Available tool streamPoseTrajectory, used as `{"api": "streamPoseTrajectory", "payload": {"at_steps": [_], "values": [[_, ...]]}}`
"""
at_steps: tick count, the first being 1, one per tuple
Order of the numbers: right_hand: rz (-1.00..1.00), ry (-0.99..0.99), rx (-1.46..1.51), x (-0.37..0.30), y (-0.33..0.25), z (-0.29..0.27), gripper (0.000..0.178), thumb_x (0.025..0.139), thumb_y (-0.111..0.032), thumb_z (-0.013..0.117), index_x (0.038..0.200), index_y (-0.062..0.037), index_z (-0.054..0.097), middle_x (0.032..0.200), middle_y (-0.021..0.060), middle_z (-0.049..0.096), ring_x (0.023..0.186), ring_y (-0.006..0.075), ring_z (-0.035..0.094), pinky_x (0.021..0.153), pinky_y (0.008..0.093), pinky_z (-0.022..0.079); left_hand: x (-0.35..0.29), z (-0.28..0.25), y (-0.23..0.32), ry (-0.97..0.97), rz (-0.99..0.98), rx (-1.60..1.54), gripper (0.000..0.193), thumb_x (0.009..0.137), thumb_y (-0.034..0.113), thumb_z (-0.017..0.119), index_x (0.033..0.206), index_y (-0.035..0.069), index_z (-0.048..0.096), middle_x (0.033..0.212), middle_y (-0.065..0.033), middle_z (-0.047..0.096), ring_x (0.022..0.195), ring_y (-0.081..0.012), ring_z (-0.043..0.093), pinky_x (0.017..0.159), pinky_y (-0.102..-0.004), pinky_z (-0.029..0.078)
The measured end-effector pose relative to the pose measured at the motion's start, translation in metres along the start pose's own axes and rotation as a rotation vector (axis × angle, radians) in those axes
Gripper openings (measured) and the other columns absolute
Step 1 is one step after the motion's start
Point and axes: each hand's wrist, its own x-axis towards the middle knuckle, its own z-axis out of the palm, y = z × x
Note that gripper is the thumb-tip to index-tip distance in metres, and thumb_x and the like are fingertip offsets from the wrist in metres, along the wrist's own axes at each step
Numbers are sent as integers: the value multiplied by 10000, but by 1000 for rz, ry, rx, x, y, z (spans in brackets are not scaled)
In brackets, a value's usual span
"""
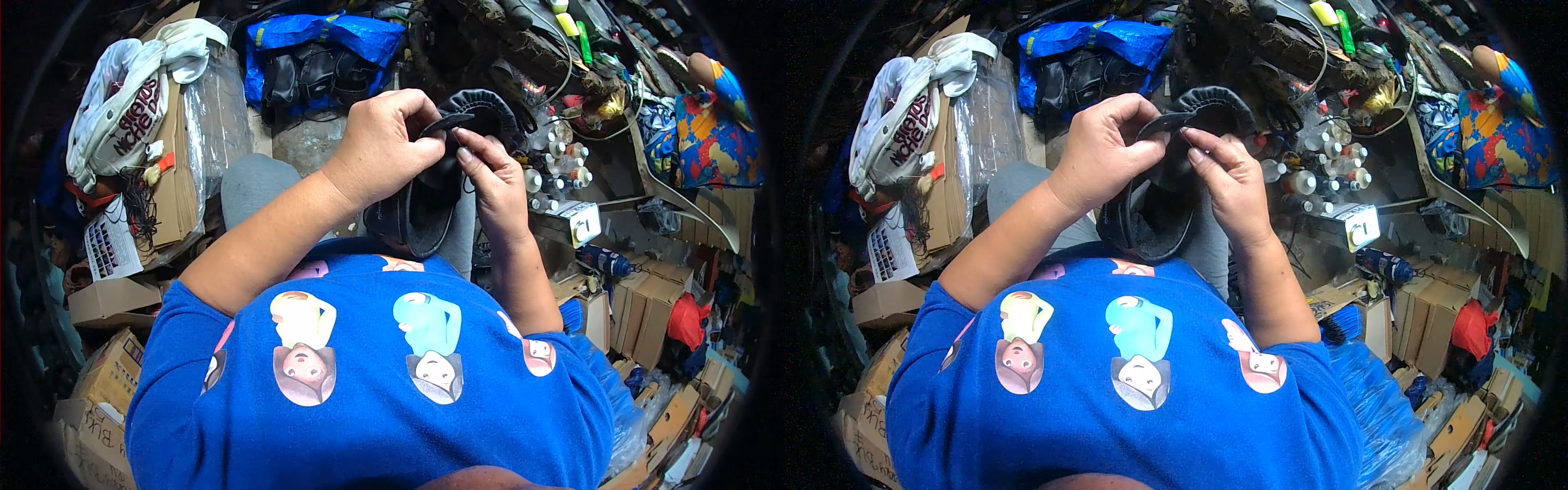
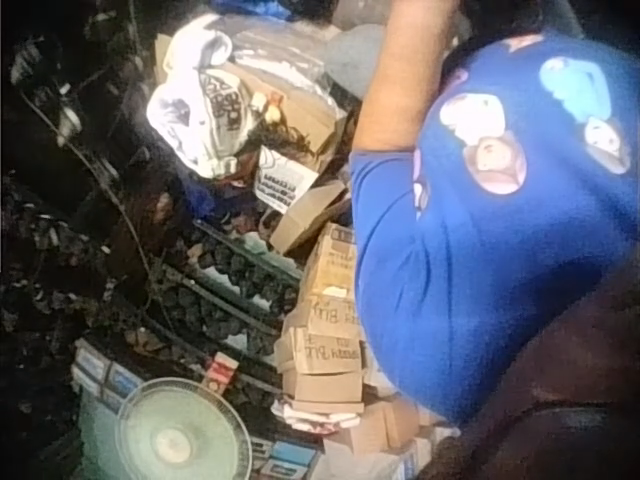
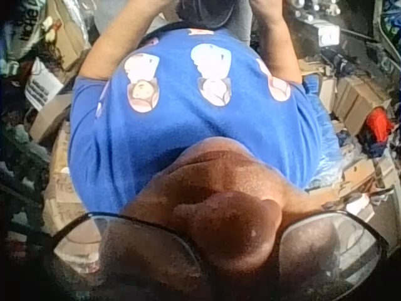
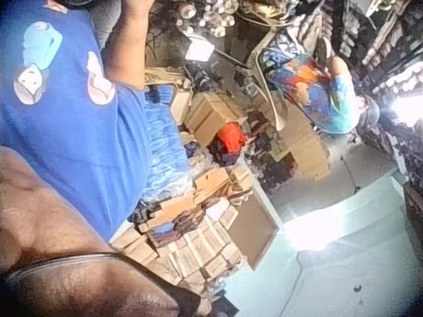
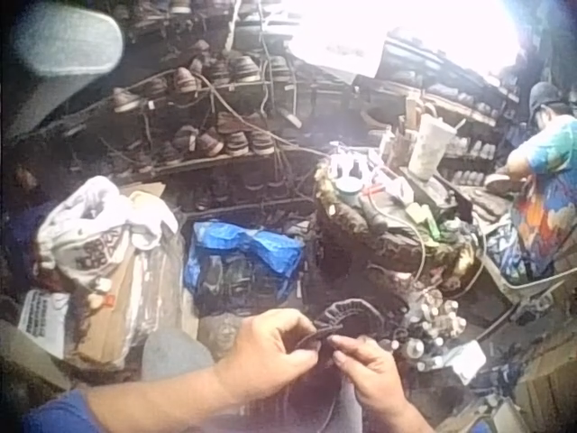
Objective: Stitching or repairing the upper part of a black leather boot by hand using a needle and thread.
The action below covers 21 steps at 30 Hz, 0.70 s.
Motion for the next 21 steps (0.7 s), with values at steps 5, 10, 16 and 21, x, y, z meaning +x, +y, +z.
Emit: {"api": "streamPoseTrajectory", "payload": {"at_steps": [5, 10, 16, 21], "values": [[73, -30, 58, -3, 1, -1, 283, 865, -53, 599, 1139, 5, 632, 981, 26, 581, 965, 107, 518, 873, 225, 371, -1, 1, 1, 49, 65, 47, 80, 736, 28, 668, 802, -4, 637, 738, -44, 616, 687, -78, 569, 617, -238, 479], [38, -6, 11, -5, 0, 3, 272, 872, -84, 615, 1134, -22, 647, 820, -11, 498, 826, 82, 487, 746, 215, 381, -2, 1, 6, 91, 160, 143, 94, 700, 43, 683, 769, 5, 631, 741, -102, 617, 664, -174, 601, 604, -282, 483], [100, 128, 247, -8, 7, 18, 213, 893, -74, 593, 1084, 4, 643, 964, 28, 611, 913, 88, 545, 839, 235, 418, -10, 5, 9, 110, 264, 242, 152, 642, 17, 685, 779, 5, 621, 746, -133, 596, 683, -270, 615, 612, -315, 492], [64, 90, 434, -5, 9, 16, 177, 895, -49, 592, 1064, -10, 630, 953, 25, 644, 906, 88, 573, 841, 236, 444, -19, 7, 11, 80, 365, 266, 223, 628, -2, 681, 845, 12, 630, 796, -132, 599, 723, -273, 622, 647, -330, 510]]}}
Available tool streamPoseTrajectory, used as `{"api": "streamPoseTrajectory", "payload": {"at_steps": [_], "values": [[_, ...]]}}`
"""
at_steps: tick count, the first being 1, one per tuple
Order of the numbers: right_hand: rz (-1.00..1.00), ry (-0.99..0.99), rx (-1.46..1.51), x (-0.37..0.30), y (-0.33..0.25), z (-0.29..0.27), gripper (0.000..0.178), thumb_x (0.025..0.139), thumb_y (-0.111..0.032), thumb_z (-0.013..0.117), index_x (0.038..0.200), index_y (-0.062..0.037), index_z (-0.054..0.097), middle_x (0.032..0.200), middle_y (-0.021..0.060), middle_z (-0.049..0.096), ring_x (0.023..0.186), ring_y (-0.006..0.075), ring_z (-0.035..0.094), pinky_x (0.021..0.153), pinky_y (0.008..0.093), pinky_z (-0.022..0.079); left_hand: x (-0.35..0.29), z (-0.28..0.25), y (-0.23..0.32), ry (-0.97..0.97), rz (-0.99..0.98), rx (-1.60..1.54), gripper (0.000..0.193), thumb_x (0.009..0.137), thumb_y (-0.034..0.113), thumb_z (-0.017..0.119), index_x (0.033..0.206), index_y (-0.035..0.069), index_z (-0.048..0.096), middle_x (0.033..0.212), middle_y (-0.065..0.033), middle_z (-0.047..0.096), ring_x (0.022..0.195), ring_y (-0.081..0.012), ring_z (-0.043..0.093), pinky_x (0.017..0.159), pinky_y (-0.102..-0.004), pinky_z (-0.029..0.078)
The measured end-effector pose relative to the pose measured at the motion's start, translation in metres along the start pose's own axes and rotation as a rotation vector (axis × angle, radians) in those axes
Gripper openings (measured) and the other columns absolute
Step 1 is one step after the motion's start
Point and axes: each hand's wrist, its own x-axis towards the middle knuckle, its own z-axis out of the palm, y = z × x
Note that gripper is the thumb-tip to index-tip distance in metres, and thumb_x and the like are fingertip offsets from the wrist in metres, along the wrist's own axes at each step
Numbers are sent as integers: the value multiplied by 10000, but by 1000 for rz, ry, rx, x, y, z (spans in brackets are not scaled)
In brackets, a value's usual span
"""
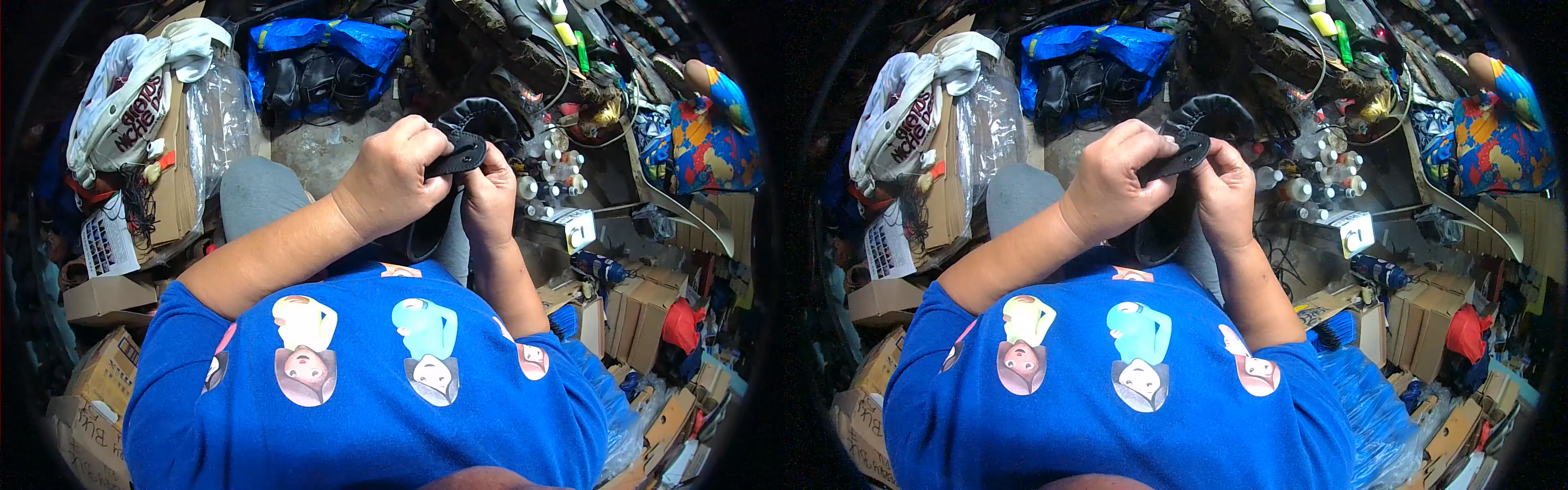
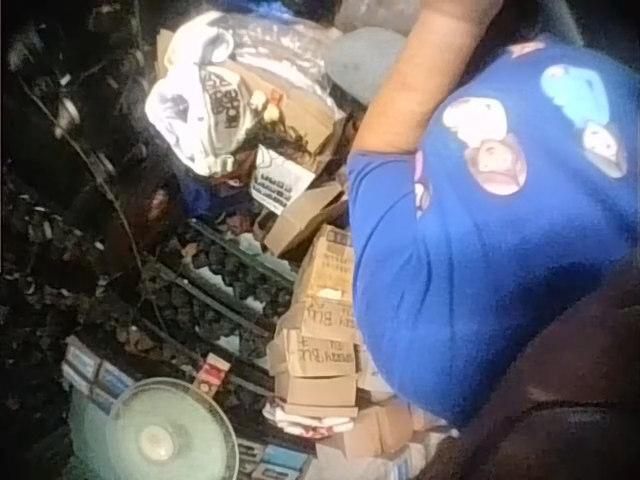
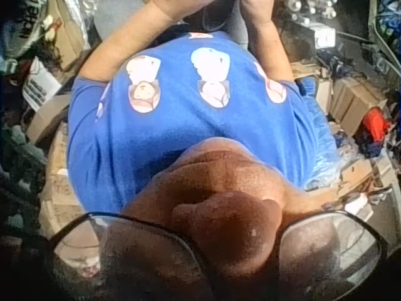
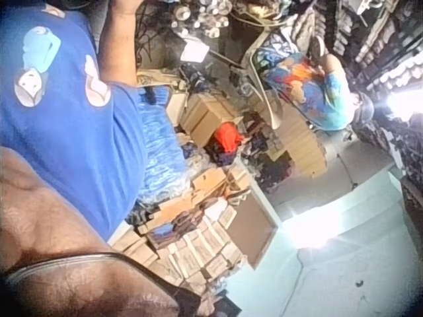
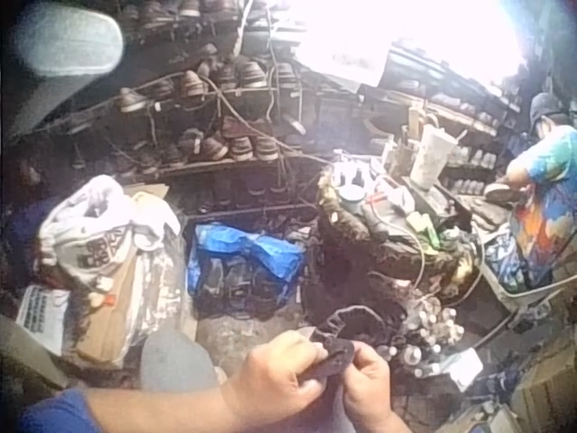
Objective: Stitching or repairing the upper part of a black leather boot by hand using a needle and thread.
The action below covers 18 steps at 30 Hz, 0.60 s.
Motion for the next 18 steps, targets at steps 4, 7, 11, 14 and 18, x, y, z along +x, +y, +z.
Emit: {"api": "streamPoseTrajectory", "payload": {"at_steps": [4, 7, 11, 14, 18], "values": [[-14, -57, -129, 5, -4, -12, 161, 849, -52, 647, 1004, -11, 660, 933, 27, 642, 877, 90, 566, 778, 235, 447, -1, -3, -2, 9, -10, -40, 221, 634, -2, 677, 848, 9, 626, 802, -128, 600, 730, -271, 620, 648, -330, 510], [-136, -2, -479, 4, -12, -10, 149, 803, -44, 681, 950, -26, 696, 855, 28, 626, 820, 104, 561, 723, 239, 441, 3, -6, -3, 22, -31, -52, 219, 638, -9, 669, 852, 7, 624, 804, -128, 596, 735, -273, 619, 651, -323, 509], [-231, -6, -708, 5, -16, -6, 187, 789, -32, 677, 972, -55, 706, 808, 50, 609, 781, 128, 571, 714, 244, 447, 5, -9, -9, -31, -172, -104, 198, 696, -1, 654, 891, -2, 621, 804, -107, 618, 726, -197, 620, 667, -277, 497], [-253, -32, -759, 6, -20, -3, 204, 790, -28, 665, 986, -65, 707, 805, 60, 607, 768, 137, 577, 708, 248, 453, 5, -5, -18, -65, -340, -282, 169, 758, 9, 634, 926, -6, 619, 820, -59, 637, 739, -109, 598, 678, -245, 490], [-228, -67, -758, 10, -23, -4, 204, 805, -28, 647, 996, -68, 706, 813, 60, 608, 768, 139, 581, 701, 250, 457, 6, -3, -26, -113, -515, -524, 143, 810, 9, 611, 951, -12, 619, 858, -11, 634, 774, -48, 565, 700, -216, 483]]}}
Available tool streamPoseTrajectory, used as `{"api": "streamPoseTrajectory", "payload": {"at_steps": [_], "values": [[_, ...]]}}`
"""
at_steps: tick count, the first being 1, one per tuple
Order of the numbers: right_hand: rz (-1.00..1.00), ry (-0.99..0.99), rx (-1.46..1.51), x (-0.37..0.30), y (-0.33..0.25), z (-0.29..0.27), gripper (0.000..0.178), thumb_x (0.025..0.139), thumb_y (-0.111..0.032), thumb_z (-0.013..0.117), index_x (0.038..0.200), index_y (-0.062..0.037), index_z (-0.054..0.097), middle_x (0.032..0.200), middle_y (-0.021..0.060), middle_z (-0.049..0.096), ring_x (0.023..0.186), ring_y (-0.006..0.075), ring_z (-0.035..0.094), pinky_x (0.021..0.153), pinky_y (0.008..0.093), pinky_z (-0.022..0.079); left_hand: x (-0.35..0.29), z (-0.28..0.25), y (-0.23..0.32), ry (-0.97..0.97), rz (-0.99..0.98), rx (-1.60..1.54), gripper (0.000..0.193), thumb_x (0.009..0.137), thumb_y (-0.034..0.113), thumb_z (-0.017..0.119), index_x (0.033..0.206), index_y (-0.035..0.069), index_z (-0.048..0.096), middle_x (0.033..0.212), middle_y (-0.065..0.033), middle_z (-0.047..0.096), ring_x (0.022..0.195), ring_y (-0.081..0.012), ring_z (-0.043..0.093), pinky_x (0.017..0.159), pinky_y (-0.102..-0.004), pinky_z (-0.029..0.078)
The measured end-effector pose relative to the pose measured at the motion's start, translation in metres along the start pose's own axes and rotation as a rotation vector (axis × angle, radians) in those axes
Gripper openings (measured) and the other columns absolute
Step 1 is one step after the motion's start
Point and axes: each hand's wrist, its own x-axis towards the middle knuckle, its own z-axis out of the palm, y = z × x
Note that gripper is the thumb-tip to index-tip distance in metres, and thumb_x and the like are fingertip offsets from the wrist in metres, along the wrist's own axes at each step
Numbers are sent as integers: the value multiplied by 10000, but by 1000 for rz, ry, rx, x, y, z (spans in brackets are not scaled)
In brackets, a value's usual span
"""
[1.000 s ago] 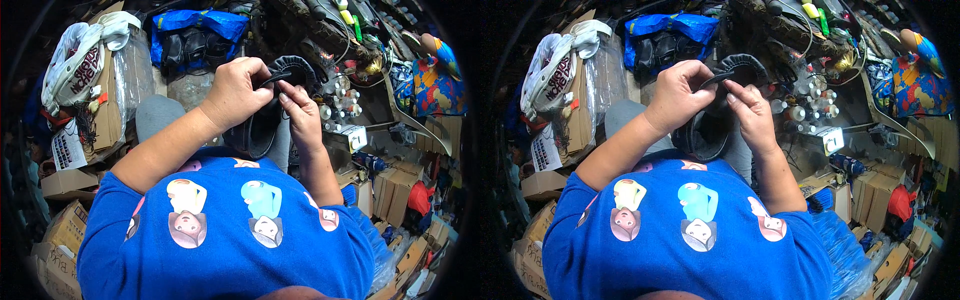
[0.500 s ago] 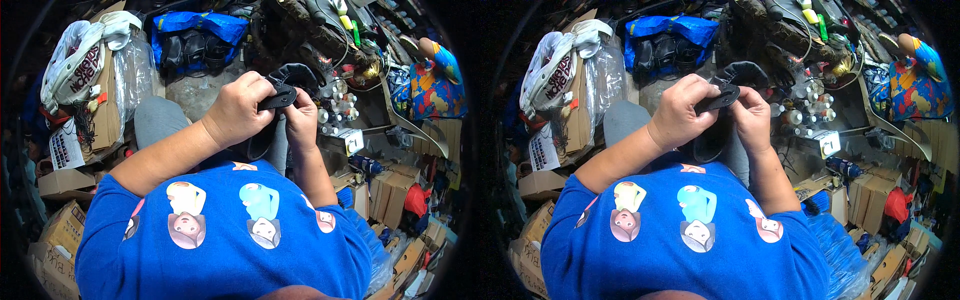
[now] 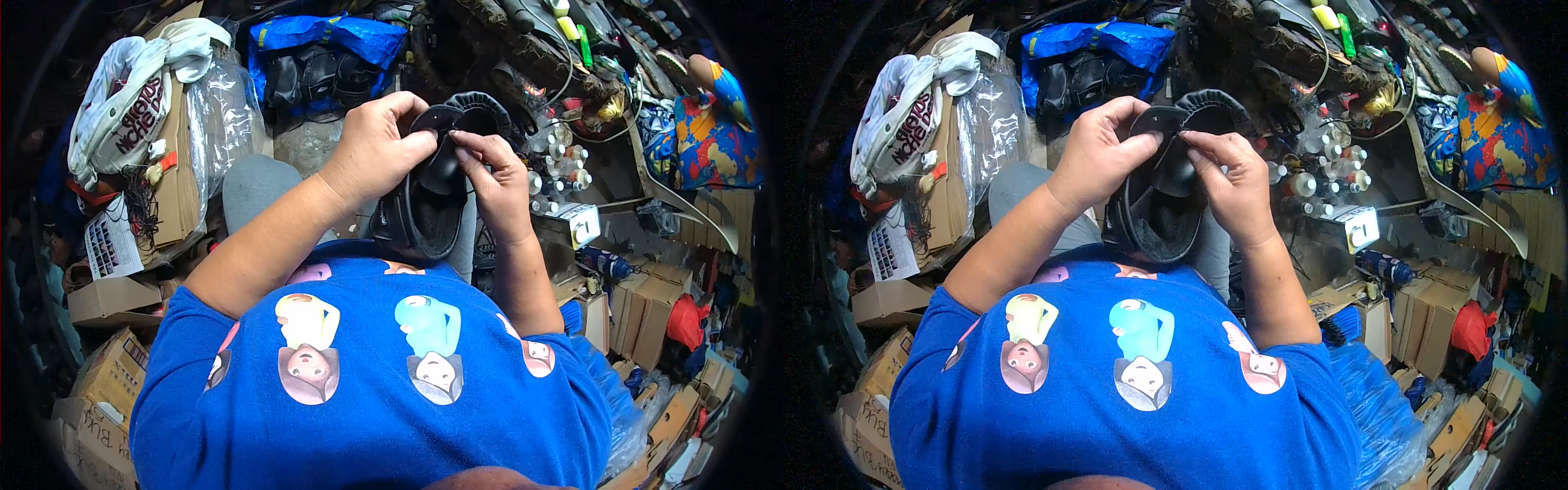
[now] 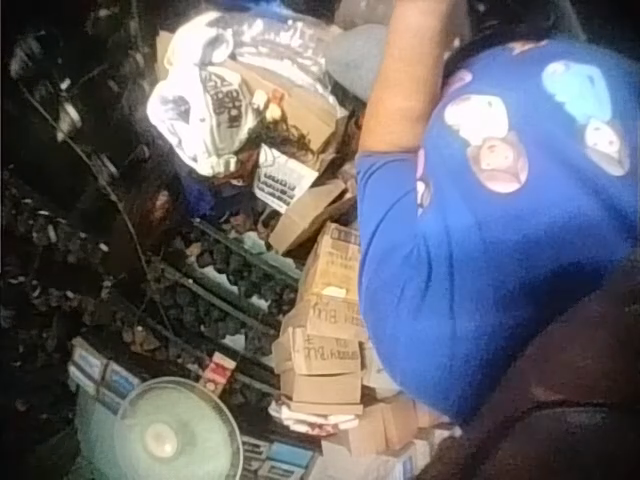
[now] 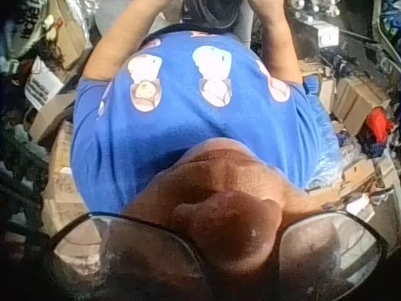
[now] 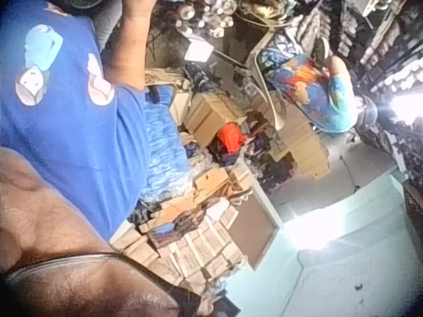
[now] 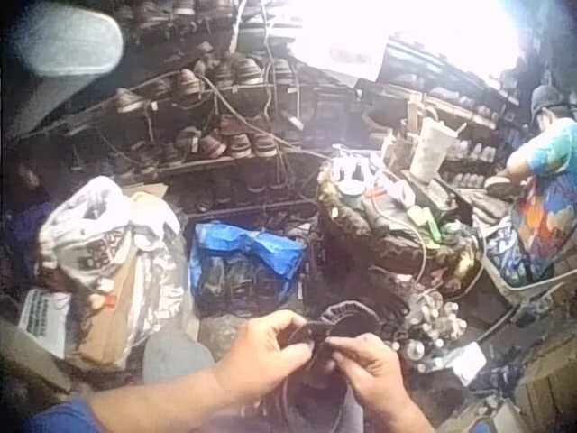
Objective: Stitching or repairing the upper part of a black leather boot by hand using a needle and thread.
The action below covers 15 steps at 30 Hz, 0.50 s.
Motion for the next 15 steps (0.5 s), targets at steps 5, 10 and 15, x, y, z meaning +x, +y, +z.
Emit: {"api": "streamPoseTrajectory", "payload": {"at_steps": [5, 10, 15], "values": [[73, -31, 24, 1, -2, -1, 213, 809, -31, 643, 1010, -67, 702, 812, 63, 609, 767, 143, 585, 703, 251, 461, 8, -6, -4, -25, -101, -99, 153, 810, 23, 621, 959, -9, 620, 860, -14, 633, 778, -55, 568, 717, -217, 479], [51, -40, -145, 2, -12, -3, 244, 793, -55, 662, 1031, -97, 695, 770, 42, 610, 716, 151, 587, 727, 261, 438, 10, -8, -1, -55, -145, -55, 158, 812, 35, 622, 965, -5, 626, 864, -17, 638, 780, -60, 574, 721, -218, 482], [-440, 83, -662, 6, -9, -9, 375, 719, -115, 709, 1070, -238, 669, 673, -37, 539, 590, 148, 513, 689, 316, 334, 18, -15, 0, -150, -260, -80, 158, 806, 49, 623, 957, 1, 635, 894, -36, 659, 802, -79, 601, 747, -229, 492]]}}
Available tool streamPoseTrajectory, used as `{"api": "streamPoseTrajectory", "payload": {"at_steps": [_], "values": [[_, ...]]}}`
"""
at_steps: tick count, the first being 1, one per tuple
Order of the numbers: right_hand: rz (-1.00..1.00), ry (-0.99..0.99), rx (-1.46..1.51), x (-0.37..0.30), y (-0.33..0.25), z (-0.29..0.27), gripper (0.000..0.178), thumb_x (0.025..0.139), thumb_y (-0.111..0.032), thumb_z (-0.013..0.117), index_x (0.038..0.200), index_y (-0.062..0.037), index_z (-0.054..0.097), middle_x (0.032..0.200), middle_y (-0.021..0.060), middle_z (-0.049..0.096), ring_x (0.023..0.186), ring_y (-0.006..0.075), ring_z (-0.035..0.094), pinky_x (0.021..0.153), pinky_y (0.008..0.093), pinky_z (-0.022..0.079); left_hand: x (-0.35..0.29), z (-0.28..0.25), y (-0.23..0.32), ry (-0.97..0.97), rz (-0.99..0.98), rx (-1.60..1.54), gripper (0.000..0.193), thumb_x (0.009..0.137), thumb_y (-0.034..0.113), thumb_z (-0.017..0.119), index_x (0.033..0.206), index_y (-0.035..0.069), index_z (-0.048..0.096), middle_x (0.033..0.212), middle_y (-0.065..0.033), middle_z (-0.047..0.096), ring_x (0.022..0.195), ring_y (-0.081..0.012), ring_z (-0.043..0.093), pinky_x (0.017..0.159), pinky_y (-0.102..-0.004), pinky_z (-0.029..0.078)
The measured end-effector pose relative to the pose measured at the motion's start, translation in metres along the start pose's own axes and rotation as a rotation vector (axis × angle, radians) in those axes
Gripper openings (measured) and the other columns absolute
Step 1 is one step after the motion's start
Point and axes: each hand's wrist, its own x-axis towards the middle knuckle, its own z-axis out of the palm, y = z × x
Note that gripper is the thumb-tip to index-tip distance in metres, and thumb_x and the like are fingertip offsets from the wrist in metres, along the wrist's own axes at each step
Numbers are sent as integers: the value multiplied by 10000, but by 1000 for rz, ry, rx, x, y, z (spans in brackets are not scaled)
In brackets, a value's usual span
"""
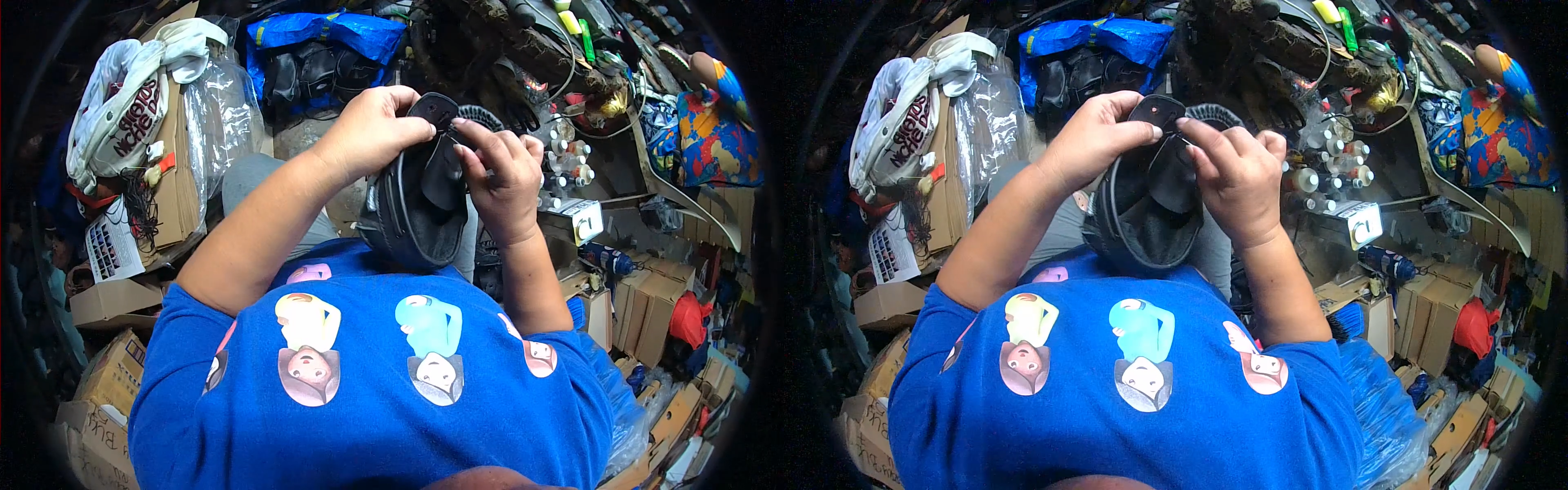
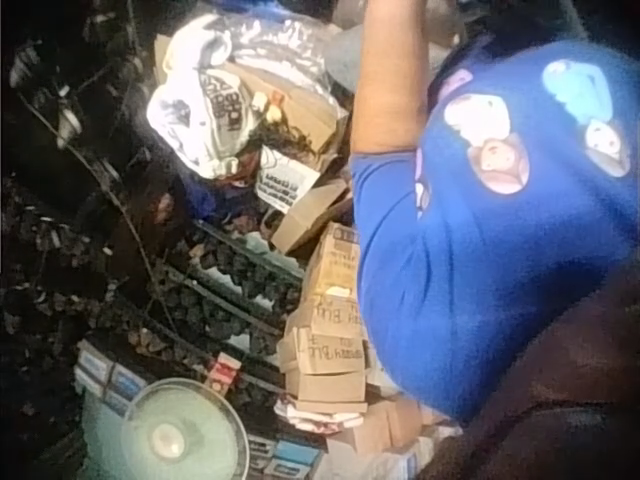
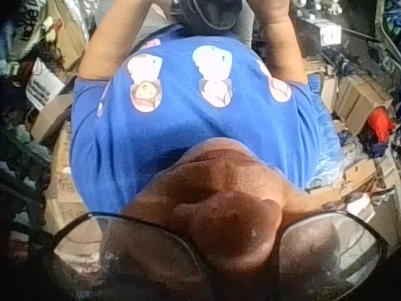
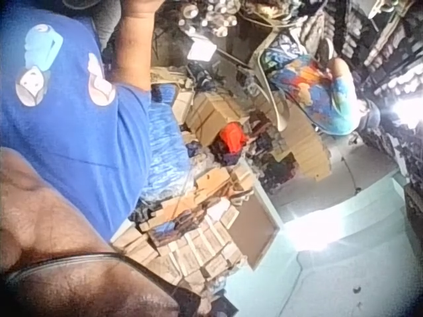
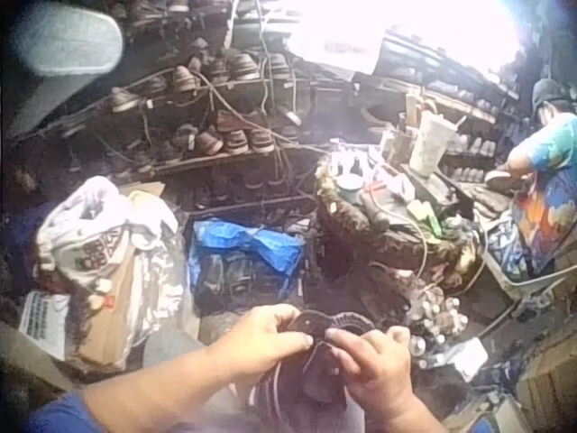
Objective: Stitching or repairing the upper part of a black leather boot by hand using a needle and thread.
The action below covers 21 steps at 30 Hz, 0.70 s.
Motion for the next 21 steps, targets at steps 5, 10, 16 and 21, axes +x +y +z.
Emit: {"api": "streamPoseTrajectory", "payload": {"at_steps": [5, 10, 16, 21], "values": [[-167, -182, 38, 1, 9, -2, 378, 709, -75, 698, 1026, -280, 683, 645, -33, 470, 604, 157, 480, 726, 334, 327, 18, -17, -4, -278, -185, -216, 175, 778, 70, 632, 940, 4, 651, 878, -56, 676, 799, -109, 630, 782, -242, 495], [29, -226, 343, -15, 28, 10, 248, 688, -46, 710, 872, -212, 707, 710, -3, 530, 698, 187, 522, 783, 317, 351, 26, -14, -13, -293, -345, -242, 166, 745, 98, 665, 879, 0, 659, 814, -72, 674, 712, -139, 641, 701, -262, 521], [312, -356, 662, -17, 39, 15, 302, 668, 95, 626, 856, -121, 723, 766, 40, 557, 720, 174, 573, 644, 280, 463, 38, -19, -30, -332, -453, -339, 174, 732, 134, 692, 860, 19, 663, 813, -72, 677, 718, -150, 648, 699, -261, 520], [287, -400, 703, -15, 47, 14, 323, 674, 135, 583, 867, -89, 713, 784, 20, 534, 746, 137, 540, 664, 245, 420, 43, -18, -37, -308, -520, -370, 153, 736, 121, 691, 845, 17, 662, 779, -84, 671, 654, -152, 653, 624, -262, 541]]}}
